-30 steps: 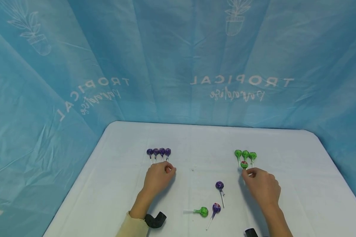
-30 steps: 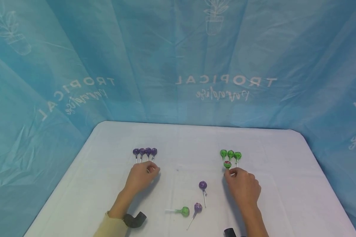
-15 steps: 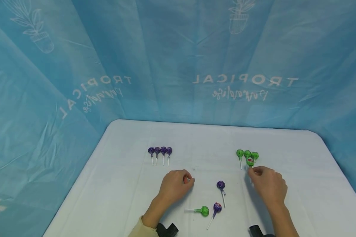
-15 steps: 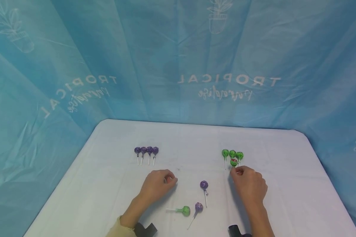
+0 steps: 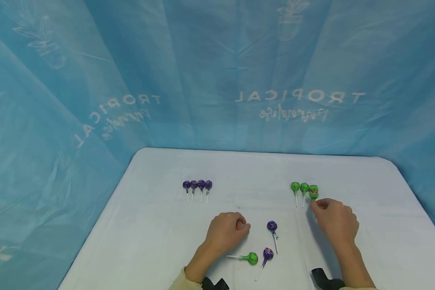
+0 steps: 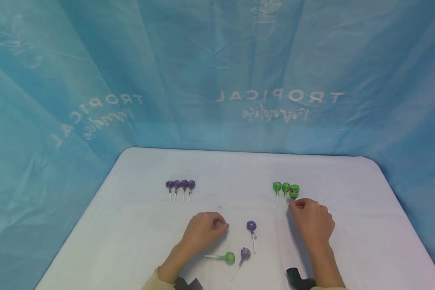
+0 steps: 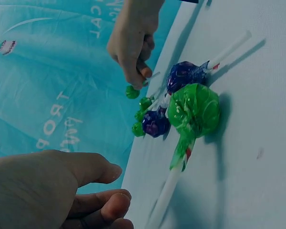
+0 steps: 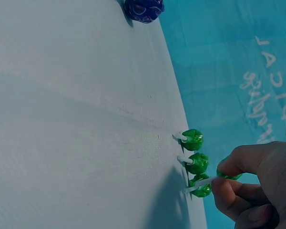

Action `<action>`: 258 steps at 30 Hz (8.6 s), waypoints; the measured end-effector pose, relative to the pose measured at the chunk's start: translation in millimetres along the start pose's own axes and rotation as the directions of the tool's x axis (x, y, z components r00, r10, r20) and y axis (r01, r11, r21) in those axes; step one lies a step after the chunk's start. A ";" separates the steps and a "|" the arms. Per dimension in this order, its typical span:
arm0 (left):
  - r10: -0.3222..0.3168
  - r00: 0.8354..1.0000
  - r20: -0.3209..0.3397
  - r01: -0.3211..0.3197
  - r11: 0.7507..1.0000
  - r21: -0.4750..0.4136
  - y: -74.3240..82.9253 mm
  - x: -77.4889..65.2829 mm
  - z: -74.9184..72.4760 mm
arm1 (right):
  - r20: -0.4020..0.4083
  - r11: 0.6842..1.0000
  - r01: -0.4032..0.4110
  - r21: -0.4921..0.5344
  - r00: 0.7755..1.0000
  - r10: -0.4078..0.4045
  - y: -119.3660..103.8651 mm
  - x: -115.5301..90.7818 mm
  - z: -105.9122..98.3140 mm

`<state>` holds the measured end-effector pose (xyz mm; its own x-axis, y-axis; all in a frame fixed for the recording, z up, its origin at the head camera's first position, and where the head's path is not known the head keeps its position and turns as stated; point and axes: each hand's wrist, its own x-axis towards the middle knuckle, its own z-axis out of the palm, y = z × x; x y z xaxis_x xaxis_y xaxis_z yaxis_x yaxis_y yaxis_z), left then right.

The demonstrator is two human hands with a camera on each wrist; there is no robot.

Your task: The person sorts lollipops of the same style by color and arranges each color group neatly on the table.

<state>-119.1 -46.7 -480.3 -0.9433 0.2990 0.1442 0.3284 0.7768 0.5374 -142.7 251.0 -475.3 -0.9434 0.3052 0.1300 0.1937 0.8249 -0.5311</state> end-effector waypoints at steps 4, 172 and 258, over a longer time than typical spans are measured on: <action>-0.004 1.000 0.018 0.004 1.000 0.000 4.6 2.6 6.0 | 0.003 1.000 -0.012 -0.008 1.000 0.012 4.0 3.5 -1.4; -0.374 0.897 -0.235 0.365 0.927 -0.081 -64.5 -4.3 -34.7 | 0.183 0.938 0.340 0.062 0.920 -0.346 -19.9 -9.9 25.6; -0.575 0.771 -0.275 0.595 0.804 -0.010 -150.7 17.8 -78.5 | 0.479 0.579 0.767 0.277 0.413 -0.775 -95.7 -95.4 51.9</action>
<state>-189.2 -201.9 -493.5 -0.9293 -0.3681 0.0307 -0.2981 0.7964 0.5263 -85.2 118.3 -480.4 -0.6684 -0.7410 0.0642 -0.6855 0.5802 -0.4398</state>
